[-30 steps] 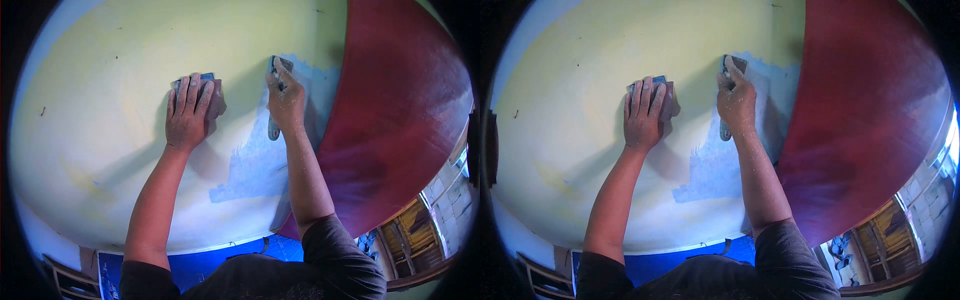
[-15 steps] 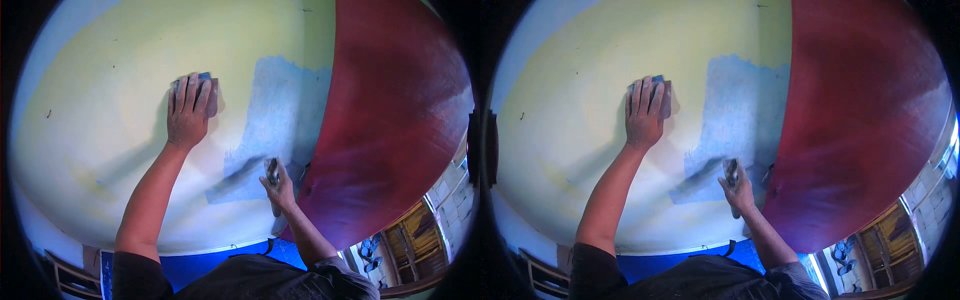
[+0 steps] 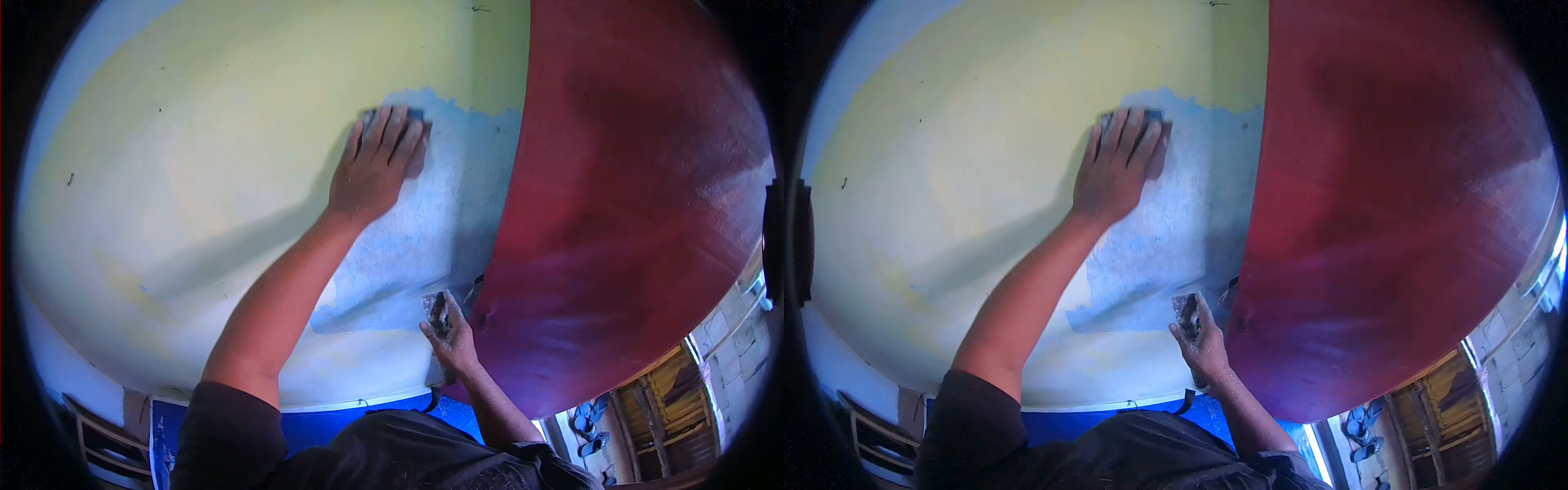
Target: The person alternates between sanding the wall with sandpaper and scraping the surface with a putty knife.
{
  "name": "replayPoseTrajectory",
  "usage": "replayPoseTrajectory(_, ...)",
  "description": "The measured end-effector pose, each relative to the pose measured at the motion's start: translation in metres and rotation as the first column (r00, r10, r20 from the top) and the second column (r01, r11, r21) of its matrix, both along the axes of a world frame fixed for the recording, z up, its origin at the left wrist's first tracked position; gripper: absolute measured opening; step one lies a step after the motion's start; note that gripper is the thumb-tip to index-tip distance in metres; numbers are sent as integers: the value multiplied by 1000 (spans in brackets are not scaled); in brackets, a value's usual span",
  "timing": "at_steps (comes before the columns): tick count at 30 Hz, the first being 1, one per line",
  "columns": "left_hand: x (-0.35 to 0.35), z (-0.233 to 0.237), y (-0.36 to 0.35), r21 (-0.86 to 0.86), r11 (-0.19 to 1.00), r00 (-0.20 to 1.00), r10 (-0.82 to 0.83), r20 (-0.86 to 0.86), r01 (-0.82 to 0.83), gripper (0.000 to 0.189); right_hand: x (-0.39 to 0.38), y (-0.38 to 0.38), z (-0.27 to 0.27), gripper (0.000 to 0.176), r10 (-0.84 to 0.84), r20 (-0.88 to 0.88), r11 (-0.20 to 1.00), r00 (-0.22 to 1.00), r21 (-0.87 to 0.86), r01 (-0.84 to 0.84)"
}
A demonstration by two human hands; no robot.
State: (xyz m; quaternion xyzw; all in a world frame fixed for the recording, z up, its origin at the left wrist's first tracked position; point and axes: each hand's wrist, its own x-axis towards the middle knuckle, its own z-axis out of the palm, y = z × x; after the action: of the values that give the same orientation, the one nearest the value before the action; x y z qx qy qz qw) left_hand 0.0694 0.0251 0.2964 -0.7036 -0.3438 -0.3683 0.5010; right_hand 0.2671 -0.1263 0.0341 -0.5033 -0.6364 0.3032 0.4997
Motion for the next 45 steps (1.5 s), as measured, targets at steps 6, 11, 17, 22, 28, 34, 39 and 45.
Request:
replayPoseTrajectory(6,-33,-125,-6,-102,990,993,95,-70,-102,58,7,-8,6,96,42,-10,996,999,-82,-43)
replayPoseTrajectory(11,-28,-119,-10,-120,989,995,78,-59,-85,59,11,-3,2,96,72,-32,995,997,-66,-74)
replayPoseTrajectory(17,7,31,4,38,999,999,13,31,-14,55,7,2,14,96,68,45,998,997,-16,-68)
replayPoseTrajectory(22,-4,31,6,48,998,998,45,52,-48,56,8,8,6,97,79,-15,997,997,9,-79)
replayPoseTrajectory(28,-32,-82,-8,-110,985,988,141,61,-134,59,14,15,8,89,62,15,996,998,-67,-61)
replayPoseTrajectory(34,-62,-177,-37,-208,958,976,211,51,-196,61,16,17,31,80,88,65,991,994,99,-94)
replayPoseTrajectory(39,-99,-218,-63,-278,923,944,307,118,-266,60,4,26,46,78,38,306,960,951,254,-120)
replayPoseTrajectory(45,-172,-188,-67,-252,922,917,347,198,-295,65,-52,56,54,75,-23,406,963,914,255,-89)
